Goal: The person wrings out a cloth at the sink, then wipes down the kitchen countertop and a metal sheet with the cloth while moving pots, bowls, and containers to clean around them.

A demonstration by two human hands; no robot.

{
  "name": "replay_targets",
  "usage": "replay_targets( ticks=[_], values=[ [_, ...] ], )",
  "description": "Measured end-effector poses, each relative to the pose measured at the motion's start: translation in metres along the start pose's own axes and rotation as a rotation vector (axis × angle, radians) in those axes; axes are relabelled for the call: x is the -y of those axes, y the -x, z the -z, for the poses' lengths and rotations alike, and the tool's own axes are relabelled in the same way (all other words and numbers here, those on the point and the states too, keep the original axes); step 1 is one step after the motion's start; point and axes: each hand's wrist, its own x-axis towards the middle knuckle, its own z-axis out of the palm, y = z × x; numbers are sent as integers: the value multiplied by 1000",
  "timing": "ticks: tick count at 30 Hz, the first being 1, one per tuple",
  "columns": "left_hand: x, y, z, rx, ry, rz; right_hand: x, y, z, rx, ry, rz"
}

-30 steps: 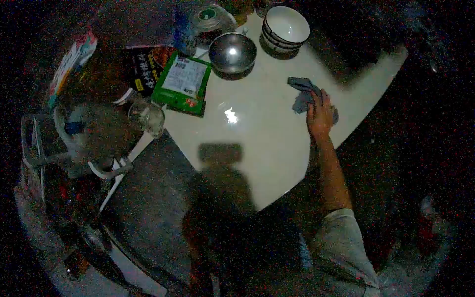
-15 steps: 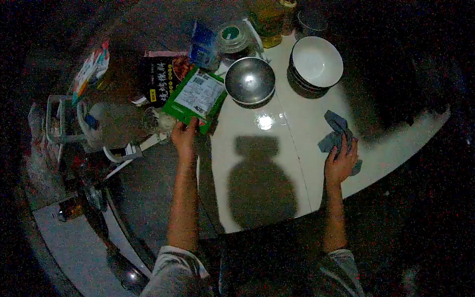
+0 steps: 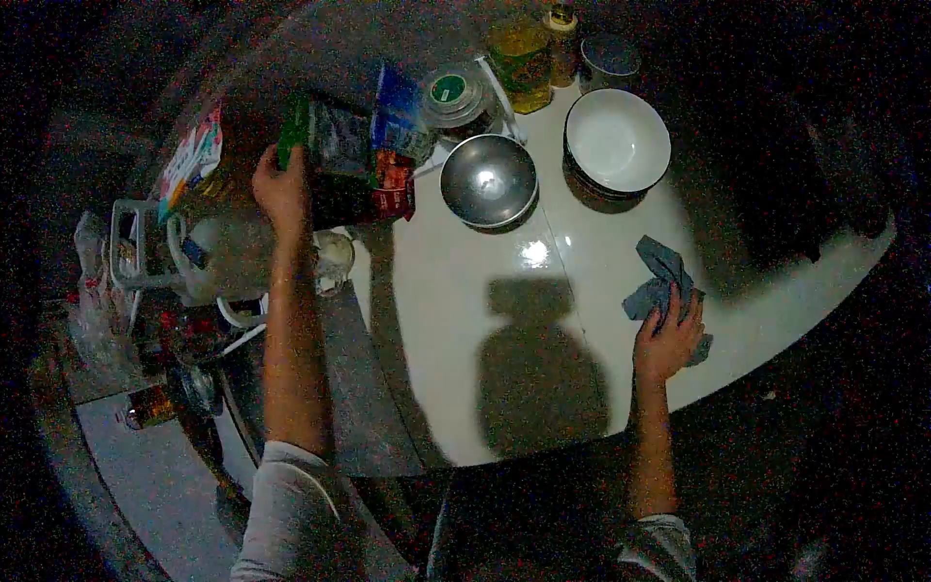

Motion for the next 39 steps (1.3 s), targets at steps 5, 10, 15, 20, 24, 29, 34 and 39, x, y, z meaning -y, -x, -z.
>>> replay_targets(
  ticks=[5, 10, 15, 20, 24, 29, 34, 39],
  values=[
    [16, -23, -12, 163, -125, 87, 2, 0, 2, -29, 7, 23],
    [18, 54, 12, 180, -496, -632, 2, 0, 2, -46, 20, 25],
    [81, 96, -20, 342, -814, -1057, 3, -1, 5, -34, 28, 30],
    [84, 66, -61, 345, -740, -883, -2, -1, -1, -54, 43, 45],
    [81, 43, -75, 383, -809, -959, 2, -1, 2, -39, 25, 45],
    [85, 60, -77, 253, -954, -959, -1, 0, -2, -82, 19, 79],
    [66, 154, -31, 459, -510, -769, -8, 2, -8, -86, 46, 103],
    [44, 297, 48, 852, -122, -378, 4, 23, 8, 64, -112, 189]
  ],
)
